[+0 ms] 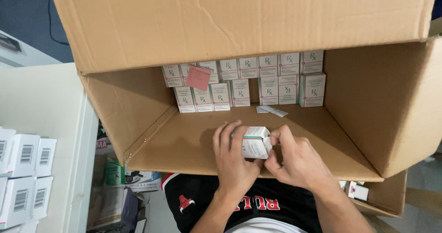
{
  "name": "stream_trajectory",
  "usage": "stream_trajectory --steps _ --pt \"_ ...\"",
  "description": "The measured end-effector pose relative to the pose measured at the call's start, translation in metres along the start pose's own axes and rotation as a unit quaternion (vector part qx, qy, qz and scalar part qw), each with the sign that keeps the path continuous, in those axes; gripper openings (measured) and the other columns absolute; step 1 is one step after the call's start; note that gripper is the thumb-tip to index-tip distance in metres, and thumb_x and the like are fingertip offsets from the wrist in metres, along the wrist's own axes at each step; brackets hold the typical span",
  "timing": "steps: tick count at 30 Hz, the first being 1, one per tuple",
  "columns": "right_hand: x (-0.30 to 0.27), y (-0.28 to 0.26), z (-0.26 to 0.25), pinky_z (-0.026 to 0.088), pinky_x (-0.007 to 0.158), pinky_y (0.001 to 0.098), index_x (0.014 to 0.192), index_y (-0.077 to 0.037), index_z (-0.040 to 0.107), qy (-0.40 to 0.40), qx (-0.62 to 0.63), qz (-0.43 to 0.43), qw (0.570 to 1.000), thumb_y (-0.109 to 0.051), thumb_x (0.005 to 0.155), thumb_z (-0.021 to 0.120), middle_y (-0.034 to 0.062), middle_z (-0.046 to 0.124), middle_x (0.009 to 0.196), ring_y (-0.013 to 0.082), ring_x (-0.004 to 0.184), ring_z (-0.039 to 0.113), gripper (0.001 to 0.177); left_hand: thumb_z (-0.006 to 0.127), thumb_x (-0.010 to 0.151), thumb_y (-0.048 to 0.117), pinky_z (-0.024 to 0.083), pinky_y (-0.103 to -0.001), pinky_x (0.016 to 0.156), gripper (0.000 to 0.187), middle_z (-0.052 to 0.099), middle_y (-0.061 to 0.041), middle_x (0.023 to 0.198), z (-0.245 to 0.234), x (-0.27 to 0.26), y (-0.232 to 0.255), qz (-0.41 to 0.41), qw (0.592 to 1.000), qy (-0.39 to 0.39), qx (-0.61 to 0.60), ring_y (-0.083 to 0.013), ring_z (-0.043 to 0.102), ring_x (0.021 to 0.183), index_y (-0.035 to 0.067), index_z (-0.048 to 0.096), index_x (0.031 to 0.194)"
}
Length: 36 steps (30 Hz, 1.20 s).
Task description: The person repeatedly picks small white boxes from a large cardboard box, opens them to check the contents, and places them on a nearby surface. The person continues this cycle of picking, opening, and placing boxes throughout the clip.
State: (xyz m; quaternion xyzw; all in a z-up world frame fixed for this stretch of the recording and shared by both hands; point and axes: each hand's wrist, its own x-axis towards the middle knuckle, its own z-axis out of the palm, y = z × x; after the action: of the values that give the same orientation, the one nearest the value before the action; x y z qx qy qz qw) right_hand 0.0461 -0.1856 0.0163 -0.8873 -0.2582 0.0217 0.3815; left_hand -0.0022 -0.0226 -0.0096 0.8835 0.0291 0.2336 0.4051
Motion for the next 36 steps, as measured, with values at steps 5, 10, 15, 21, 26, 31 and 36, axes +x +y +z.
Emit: stream_trajectory --steps 5,10,15,21,26,31,36 --pt "-0.004 0.008 0.004 0.052 0.046 0.0422 0.103 0.004 0.047 0.055 0.004 -0.053 0.997 -0.005 0.076 0.069 0.0140 0.066 0.072 0.0318 0.048 0.066 0.036 0.092 0.060 0.013 0.041 -0.051 0.111 0.076 0.058 -0.015 0.131 0.000 0.001 0.001 0.002 1.000 -0.004 -0.013 -0.0410 0.047 0.133 0.005 0.055 0.125" --pt "-0.010 0.018 0.008 0.052 0.044 0.0365 0.105 0.003 0.045 0.024 0.019 -0.017 0.999 -0.003 0.078 0.069 0.0123 0.066 0.066 0.0254 0.047 0.069 0.037 0.093 0.059 0.012 0.041 -0.051 0.110 0.077 0.058 -0.015 0.130 -0.004 0.003 0.000 0.024 0.999 -0.004 -0.022 -0.0405 0.048 0.131 0.006 0.053 0.125" --pt "-0.012 0.021 0.009 0.059 0.065 0.0297 0.109 0.000 0.034 0.077 0.170 -0.132 0.974 0.004 0.095 0.060 0.0177 0.064 0.101 0.0367 0.125 0.074 0.030 0.092 0.063 0.015 0.044 -0.049 0.111 0.078 0.057 -0.015 0.134 -0.008 0.003 -0.005 0.048 0.992 -0.016 -0.119 -0.0381 0.053 0.130 0.007 0.049 0.127" --pt "-0.009 0.005 0.001 0.065 0.085 0.0350 0.116 0.002 0.043 0.123 0.084 -0.175 0.973 -0.002 0.085 0.074 0.0248 0.069 0.115 0.0351 0.111 0.075 0.044 0.089 0.067 0.013 0.043 -0.049 0.123 0.081 0.057 -0.015 0.148 -0.018 0.002 -0.010 0.066 0.982 -0.045 -0.168 -0.0393 0.050 0.147 0.011 0.054 0.141" --pt "-0.002 -0.003 -0.013 0.063 0.088 0.0405 0.117 0.000 0.052 0.097 0.094 -0.247 0.960 -0.017 0.077 0.080 0.0265 0.067 0.122 0.0373 0.108 0.076 0.051 0.092 0.068 0.017 0.036 -0.050 0.130 0.083 0.054 -0.014 0.153 -0.021 0.005 -0.015 0.074 0.966 -0.047 -0.242 -0.0379 0.046 0.152 0.010 0.053 0.141" --pt "0.005 -0.013 -0.021 0.062 0.083 0.0371 0.119 -0.008 0.064 0.074 0.080 -0.297 0.949 -0.030 0.083 0.082 0.0251 0.066 0.131 0.0318 0.100 0.076 0.046 0.089 0.071 0.011 0.041 -0.047 0.125 0.082 0.054 -0.017 0.151 -0.021 0.004 -0.016 0.020 0.949 -0.050 -0.309 -0.0376 0.046 0.151 0.007 0.052 0.143" --pt "0.007 -0.023 -0.022 0.061 0.079 0.0368 0.116 -0.015 0.075 0.060 0.029 -0.273 0.960 -0.027 0.080 0.082 0.0197 0.068 0.129 0.0311 0.098 0.076 0.038 0.087 0.070 0.010 0.045 -0.047 0.122 0.076 0.059 -0.013 0.145 -0.019 0.003 -0.013 0.029 0.981 -0.002 -0.191 -0.0356 0.054 0.143 0.008 0.056 0.139"
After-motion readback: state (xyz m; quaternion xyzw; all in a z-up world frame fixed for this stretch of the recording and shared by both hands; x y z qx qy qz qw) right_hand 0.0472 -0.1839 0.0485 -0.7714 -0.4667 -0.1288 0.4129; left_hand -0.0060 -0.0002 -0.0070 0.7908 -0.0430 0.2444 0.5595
